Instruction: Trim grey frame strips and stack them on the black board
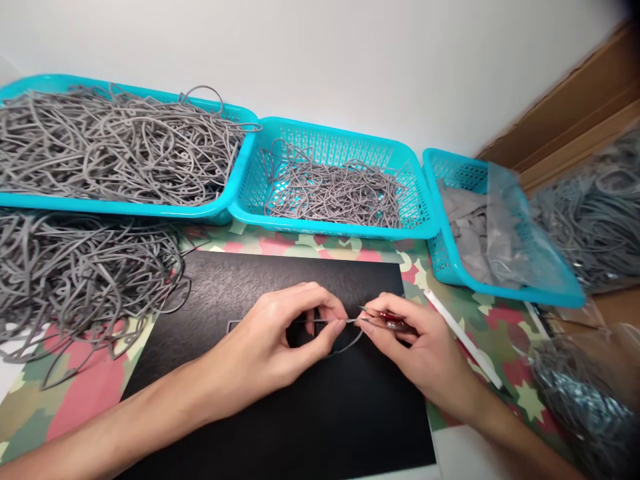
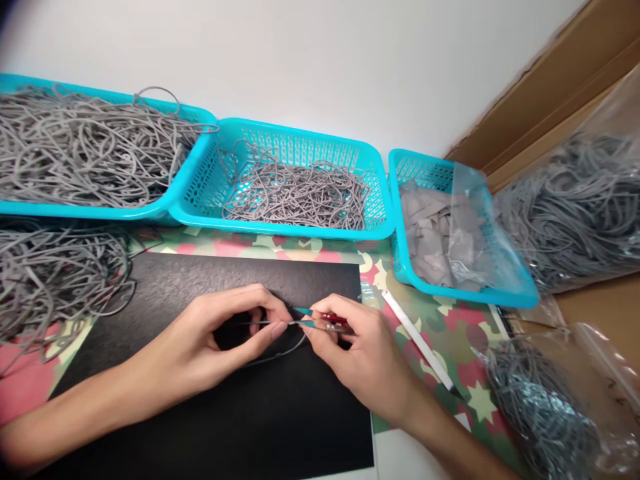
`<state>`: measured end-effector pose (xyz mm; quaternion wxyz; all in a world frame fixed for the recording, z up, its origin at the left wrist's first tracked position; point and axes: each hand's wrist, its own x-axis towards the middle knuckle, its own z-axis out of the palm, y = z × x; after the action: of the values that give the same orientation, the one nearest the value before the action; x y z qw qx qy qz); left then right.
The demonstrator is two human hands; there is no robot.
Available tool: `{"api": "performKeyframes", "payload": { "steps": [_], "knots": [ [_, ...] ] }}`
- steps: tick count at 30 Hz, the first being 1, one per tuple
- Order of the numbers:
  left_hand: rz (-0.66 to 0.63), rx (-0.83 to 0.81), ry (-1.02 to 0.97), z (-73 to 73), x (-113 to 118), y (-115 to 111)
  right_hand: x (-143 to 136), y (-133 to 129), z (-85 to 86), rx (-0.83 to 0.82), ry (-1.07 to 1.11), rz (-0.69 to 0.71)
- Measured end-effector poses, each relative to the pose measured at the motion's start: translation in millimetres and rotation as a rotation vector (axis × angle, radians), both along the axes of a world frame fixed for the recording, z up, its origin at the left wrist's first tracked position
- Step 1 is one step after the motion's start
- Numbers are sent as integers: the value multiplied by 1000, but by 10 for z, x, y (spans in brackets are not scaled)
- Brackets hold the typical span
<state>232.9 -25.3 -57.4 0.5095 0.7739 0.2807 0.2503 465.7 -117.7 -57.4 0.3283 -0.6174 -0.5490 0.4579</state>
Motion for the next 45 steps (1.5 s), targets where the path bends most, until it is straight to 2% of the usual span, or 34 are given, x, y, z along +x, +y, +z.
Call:
{"api": "performKeyframes", "payload": {
  "steps": [8, 16, 21, 29, 35, 45],
  "knots": [
    [-50, 41, -12, -39, -31, -13, 7, 3, 5, 5, 0, 10],
    [-4, -1, -11, -22, -16, -10, 25, -9, -22, 27, -10, 14],
    [-19, 24, -5, -36, -21, -25, 39, -27, -52, 36, 1, 8],
    [5, -6, -9, -40, -32, -11, 8, -27, -2, 42, 2, 46],
    [21, -23, -38, -104, -45, -5, 95, -41, 58, 138, -43, 157],
    [32, -77, -20, -80, -51, 6, 59, -75, -12, 400, -184, 57]
  ]
}}
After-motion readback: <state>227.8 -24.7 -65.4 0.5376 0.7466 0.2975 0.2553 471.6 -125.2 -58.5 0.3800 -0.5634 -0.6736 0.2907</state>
